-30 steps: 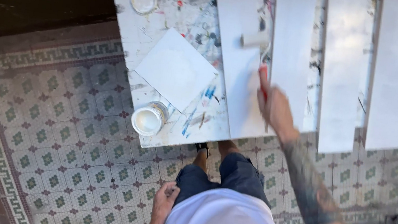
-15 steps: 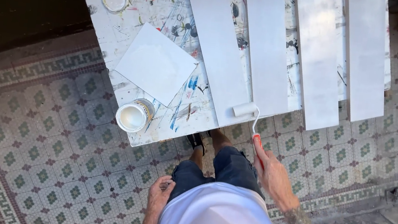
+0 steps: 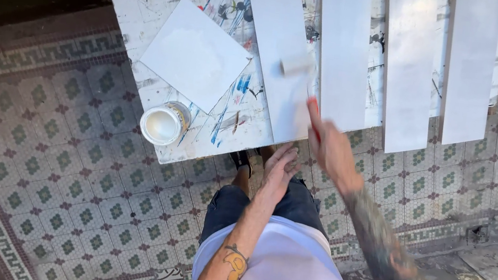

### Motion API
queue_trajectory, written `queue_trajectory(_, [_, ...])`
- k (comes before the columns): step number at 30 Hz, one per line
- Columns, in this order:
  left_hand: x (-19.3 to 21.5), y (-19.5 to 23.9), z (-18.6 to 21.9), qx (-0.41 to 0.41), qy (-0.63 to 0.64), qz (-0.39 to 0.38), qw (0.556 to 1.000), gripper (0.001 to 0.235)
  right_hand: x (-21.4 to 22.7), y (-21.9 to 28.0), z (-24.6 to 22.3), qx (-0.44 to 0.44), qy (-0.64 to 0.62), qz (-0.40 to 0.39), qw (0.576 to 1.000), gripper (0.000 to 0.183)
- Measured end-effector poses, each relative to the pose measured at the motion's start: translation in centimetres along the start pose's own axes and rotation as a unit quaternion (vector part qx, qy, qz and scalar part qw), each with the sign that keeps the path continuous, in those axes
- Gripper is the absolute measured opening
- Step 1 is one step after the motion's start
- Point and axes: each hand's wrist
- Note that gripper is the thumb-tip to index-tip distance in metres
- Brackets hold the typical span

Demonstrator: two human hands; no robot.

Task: Painting wooden planks using a paint roller and white paint on a workshop table.

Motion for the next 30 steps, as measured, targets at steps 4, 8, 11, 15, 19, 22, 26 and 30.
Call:
queue_trajectory(4, [-1.5, 0.5, -0.1, 0.018, 0.086, 0.072, 0.994, 0.055, -2.3, 6.0, 3.3, -0.043, -0.03, -0.013, 0.999, 0.058])
queue_trajectory(8, [-1.9, 0.6, -0.4, 0.004, 0.112, 0.066, 0.991, 0.055, -2.3, 10.0, 4.2, -0.107, -0.14, -0.004, 0.984, 0.054])
queue_trajectory(11, [-1.3, -0.9, -1.7, 0.002, 0.141, 0.063, 0.988, 0.059, -3.1, 10.3, 6.6, -0.127, -0.219, 0.002, 0.967, 0.056])
queue_trajectory(15, [-1.0, -1.6, -2.3, 0.016, 0.167, 0.07, 0.983, 0.061, 0.4, 10.1, 4.3, -0.104, -0.181, 0.053, 0.977, 0.052])
queue_trajectory(19, [-0.5, -1.9, -3.1, 0.006, 0.227, 0.099, 0.969, 0.061, -2.5, 9.7, 6.7, -0.102, -0.178, 0.051, 0.977, 0.053])
queue_trajectory(22, [0.2, -1.5, -2.3, -0.004, 0.232, 0.112, 0.966, 0.066, -4.7, 8.9, 6.3, -0.097, -0.175, 0.028, 0.979, 0.054])
queue_trajectory(26, [0.1, -1.3, -0.2, -0.001, 0.176, 0.123, 0.977, 0.067, -3.3, 7.2, 0.9, -0.051, -0.105, 0.044, 0.992, 0.056])
queue_trajectory(30, [1.5, -1.2, -0.6, -0.004, 0.173, 0.096, 0.98, 0.07, -3.9, 7.4, 0.8, -0.048, -0.112, 0.048, 0.991, 0.057])
Point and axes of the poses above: each hand's wrist, its own y-axis away from the middle knuckle, its own x-axis out of the back of the hand, z = x × y, and after that the axes turned 14 degrees about -x, right-handed
